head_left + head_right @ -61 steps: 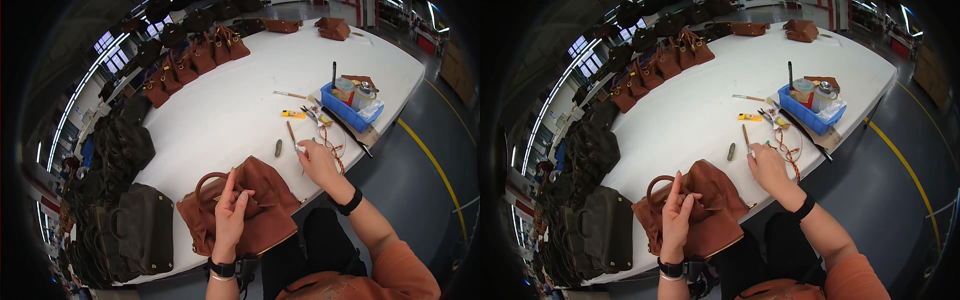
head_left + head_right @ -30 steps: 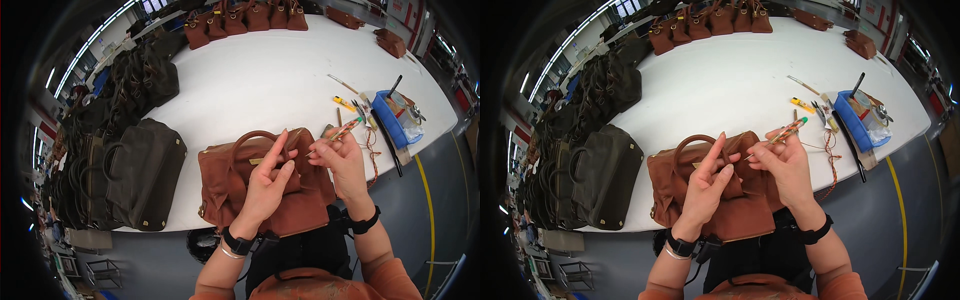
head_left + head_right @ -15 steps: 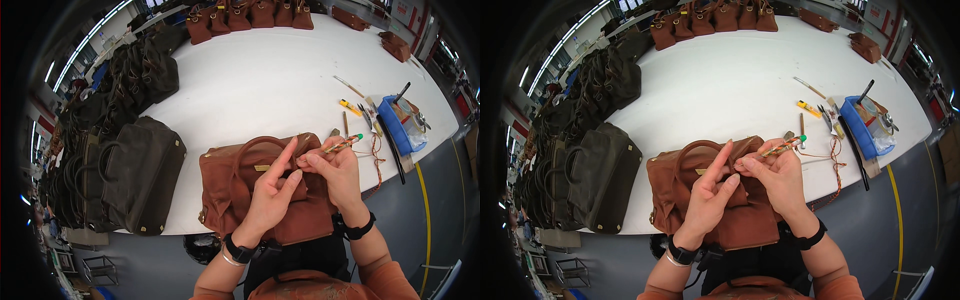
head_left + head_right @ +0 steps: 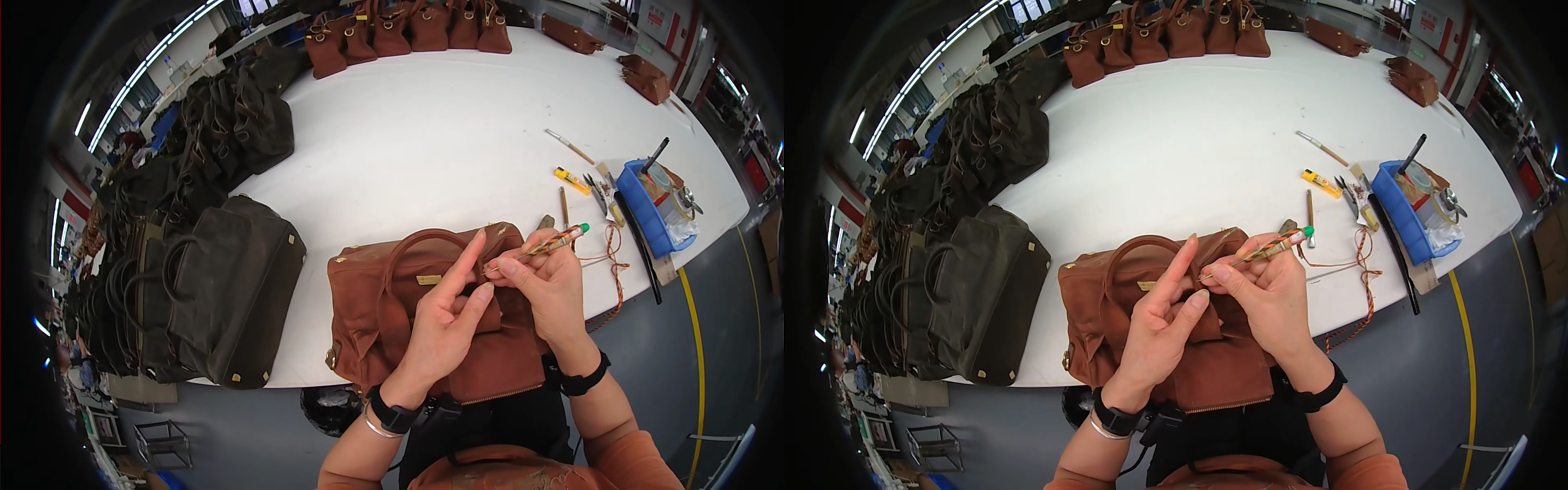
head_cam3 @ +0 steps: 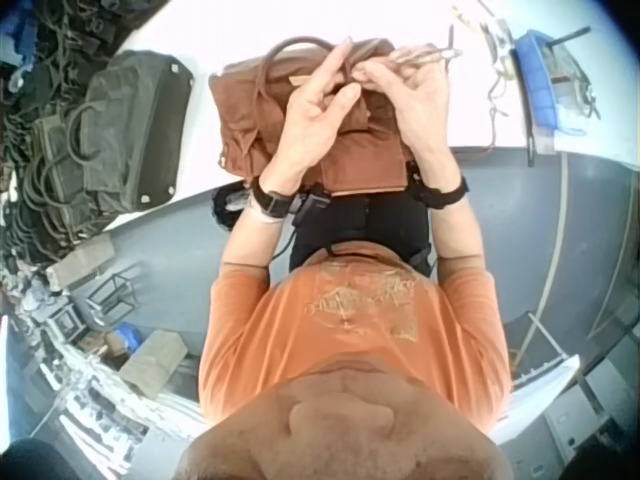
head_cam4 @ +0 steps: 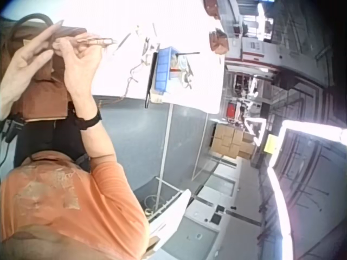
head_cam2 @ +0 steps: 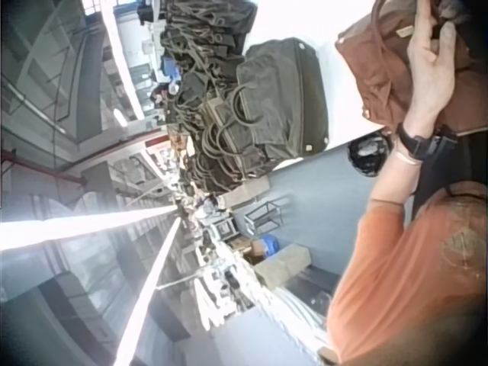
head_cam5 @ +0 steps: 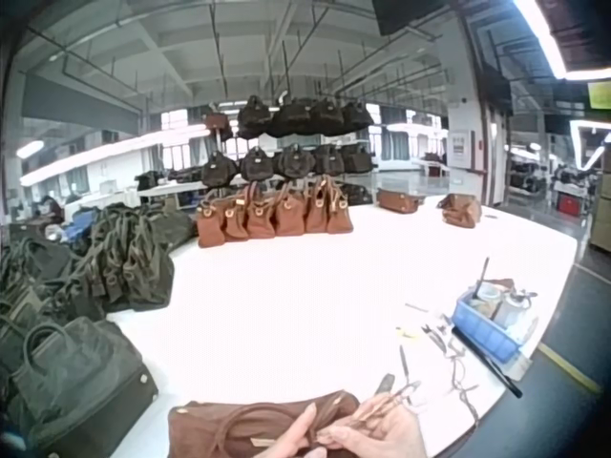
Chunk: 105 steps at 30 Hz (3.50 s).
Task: The person repairs a brown leather handbag on a white workbench. They use a small hammer to tap a metal rivet into the bag's handle attachment point. They also use a green-handled awl to puncture the leather and a yellow block to apply a substance to the bag's surface. The person inspects the bag's interior and exterior throughout the process.
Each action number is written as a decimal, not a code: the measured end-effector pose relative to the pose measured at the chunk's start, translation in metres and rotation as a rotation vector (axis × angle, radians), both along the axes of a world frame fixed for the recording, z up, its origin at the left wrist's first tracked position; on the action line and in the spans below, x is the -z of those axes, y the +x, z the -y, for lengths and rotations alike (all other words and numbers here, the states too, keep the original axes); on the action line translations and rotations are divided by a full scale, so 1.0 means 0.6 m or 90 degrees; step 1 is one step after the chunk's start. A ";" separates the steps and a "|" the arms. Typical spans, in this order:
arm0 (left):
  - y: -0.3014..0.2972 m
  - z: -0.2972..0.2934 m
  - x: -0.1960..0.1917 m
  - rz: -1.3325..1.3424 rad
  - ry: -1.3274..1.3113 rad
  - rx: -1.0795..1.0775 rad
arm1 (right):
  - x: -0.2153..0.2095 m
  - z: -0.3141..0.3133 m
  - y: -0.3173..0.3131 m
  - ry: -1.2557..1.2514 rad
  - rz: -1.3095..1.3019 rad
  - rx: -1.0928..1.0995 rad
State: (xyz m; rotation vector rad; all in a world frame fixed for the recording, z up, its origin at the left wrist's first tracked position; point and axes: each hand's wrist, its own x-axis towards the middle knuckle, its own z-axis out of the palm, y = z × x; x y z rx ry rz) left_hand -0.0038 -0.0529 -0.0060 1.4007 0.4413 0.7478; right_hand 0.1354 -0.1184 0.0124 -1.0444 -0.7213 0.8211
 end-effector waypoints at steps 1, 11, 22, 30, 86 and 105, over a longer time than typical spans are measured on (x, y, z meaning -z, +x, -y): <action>0.000 0.000 -0.001 0.000 -0.003 0.001 | 0.000 0.000 -0.001 -0.003 0.005 0.009; -0.002 0.005 -0.004 -0.029 0.007 -0.018 | 0.000 0.000 -0.010 0.007 0.056 0.017; 0.002 0.005 -0.005 -0.022 0.015 -0.015 | 0.007 0.006 -0.029 -0.025 0.276 0.115; 0.004 0.004 -0.004 0.012 0.028 0.011 | 0.005 0.007 -0.017 0.047 -0.018 0.046; 0.041 0.026 -0.009 0.002 -0.012 -0.162 | -0.004 0.218 0.254 0.076 -0.072 0.435; 0.018 0.014 -0.036 0.019 -0.120 0.025 | -0.002 0.208 0.189 0.030 -0.012 0.288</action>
